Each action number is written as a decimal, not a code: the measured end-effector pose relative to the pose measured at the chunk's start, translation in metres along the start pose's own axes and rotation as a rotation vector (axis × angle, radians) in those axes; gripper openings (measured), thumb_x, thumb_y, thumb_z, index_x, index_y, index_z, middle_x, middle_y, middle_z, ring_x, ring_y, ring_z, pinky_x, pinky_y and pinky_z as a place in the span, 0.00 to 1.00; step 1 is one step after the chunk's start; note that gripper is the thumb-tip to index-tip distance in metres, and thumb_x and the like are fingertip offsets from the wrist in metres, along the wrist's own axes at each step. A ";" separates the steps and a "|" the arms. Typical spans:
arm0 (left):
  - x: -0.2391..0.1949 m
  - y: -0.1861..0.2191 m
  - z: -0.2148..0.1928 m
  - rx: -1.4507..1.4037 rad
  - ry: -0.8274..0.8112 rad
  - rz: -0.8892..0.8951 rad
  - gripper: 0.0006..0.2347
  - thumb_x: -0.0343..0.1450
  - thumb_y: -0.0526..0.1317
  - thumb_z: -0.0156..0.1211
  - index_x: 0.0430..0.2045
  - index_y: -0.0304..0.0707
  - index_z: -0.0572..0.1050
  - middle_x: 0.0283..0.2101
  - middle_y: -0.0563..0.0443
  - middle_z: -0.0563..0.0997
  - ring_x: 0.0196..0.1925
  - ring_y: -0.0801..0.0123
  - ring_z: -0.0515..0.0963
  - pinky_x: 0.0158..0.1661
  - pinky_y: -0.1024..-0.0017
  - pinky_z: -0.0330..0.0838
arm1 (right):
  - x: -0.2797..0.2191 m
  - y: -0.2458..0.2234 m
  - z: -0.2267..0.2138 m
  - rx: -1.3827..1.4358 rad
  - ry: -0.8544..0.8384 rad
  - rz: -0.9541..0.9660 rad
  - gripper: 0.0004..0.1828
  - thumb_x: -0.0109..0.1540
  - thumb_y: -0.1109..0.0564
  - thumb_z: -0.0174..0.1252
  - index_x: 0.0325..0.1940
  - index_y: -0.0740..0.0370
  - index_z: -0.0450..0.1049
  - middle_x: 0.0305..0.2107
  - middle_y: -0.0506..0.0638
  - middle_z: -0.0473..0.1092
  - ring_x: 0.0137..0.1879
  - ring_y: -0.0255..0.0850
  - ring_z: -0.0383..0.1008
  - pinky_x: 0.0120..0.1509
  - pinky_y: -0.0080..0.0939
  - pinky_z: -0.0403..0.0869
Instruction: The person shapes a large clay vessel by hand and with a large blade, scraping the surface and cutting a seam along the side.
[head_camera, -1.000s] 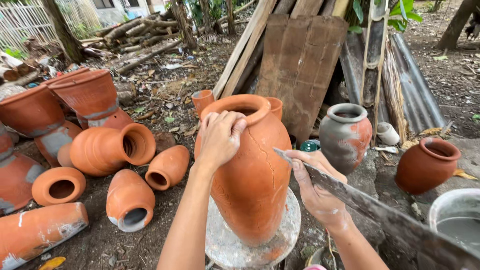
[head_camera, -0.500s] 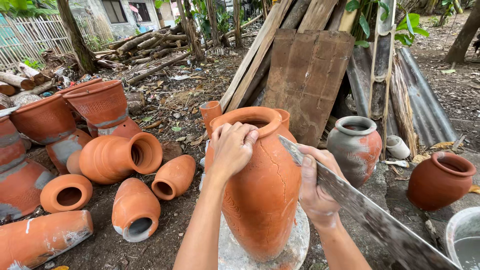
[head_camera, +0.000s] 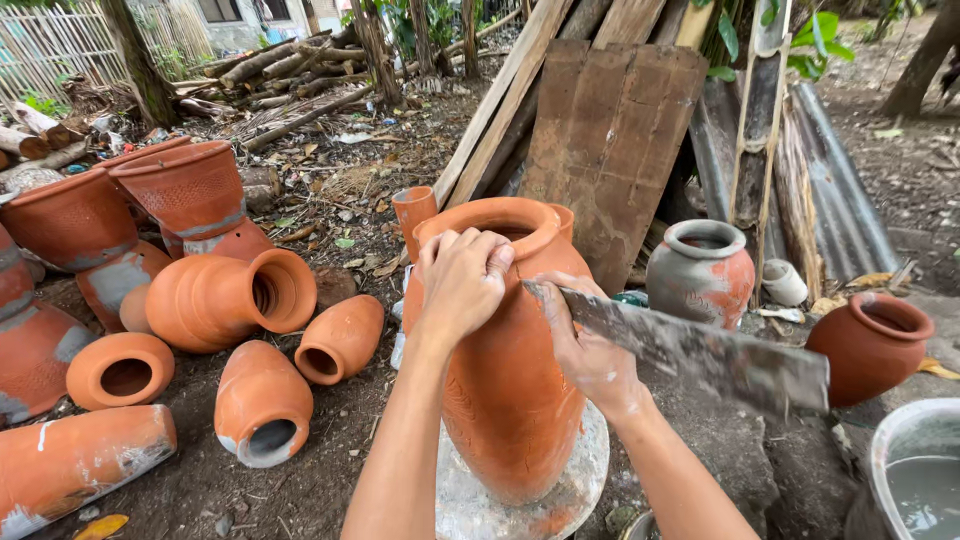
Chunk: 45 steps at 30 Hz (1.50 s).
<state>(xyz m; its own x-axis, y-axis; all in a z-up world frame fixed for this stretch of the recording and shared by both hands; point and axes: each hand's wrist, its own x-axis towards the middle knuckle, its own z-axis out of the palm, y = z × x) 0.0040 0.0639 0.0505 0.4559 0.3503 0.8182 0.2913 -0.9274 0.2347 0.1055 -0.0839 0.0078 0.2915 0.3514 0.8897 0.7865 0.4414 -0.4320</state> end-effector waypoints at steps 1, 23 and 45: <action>0.002 0.000 0.000 0.005 0.006 0.006 0.07 0.73 0.42 0.56 0.33 0.45 0.82 0.39 0.52 0.82 0.49 0.57 0.75 0.59 0.55 0.55 | 0.005 0.003 -0.001 0.017 -0.032 0.042 0.08 0.70 0.62 0.56 0.48 0.68 0.78 0.31 0.52 0.75 0.34 0.34 0.74 0.40 0.33 0.73; -0.291 0.099 0.033 -0.131 -0.093 0.022 0.06 0.73 0.34 0.69 0.30 0.34 0.75 0.46 0.47 0.78 0.48 0.57 0.78 0.51 0.59 0.71 | -0.224 -0.020 -0.081 0.193 -0.126 0.554 0.06 0.74 0.59 0.52 0.54 0.60 0.72 0.56 0.54 0.70 0.62 0.39 0.69 0.66 0.38 0.68; -0.729 0.021 0.196 -0.247 -0.834 -1.320 0.07 0.63 0.31 0.64 0.28 0.43 0.85 0.34 0.46 0.87 0.38 0.59 0.87 0.45 0.64 0.80 | -0.362 0.022 -0.088 0.104 -0.430 1.222 0.10 0.71 0.55 0.52 0.50 0.65 0.71 0.30 0.48 0.75 0.30 0.33 0.76 0.34 0.32 0.73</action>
<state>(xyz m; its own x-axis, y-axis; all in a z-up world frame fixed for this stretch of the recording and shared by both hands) -0.1571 -0.1848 -0.6439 0.3420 0.7888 -0.5107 0.7408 0.1081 0.6630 0.0653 -0.2737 -0.3108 0.5733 0.7958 -0.1951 0.0862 -0.2954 -0.9515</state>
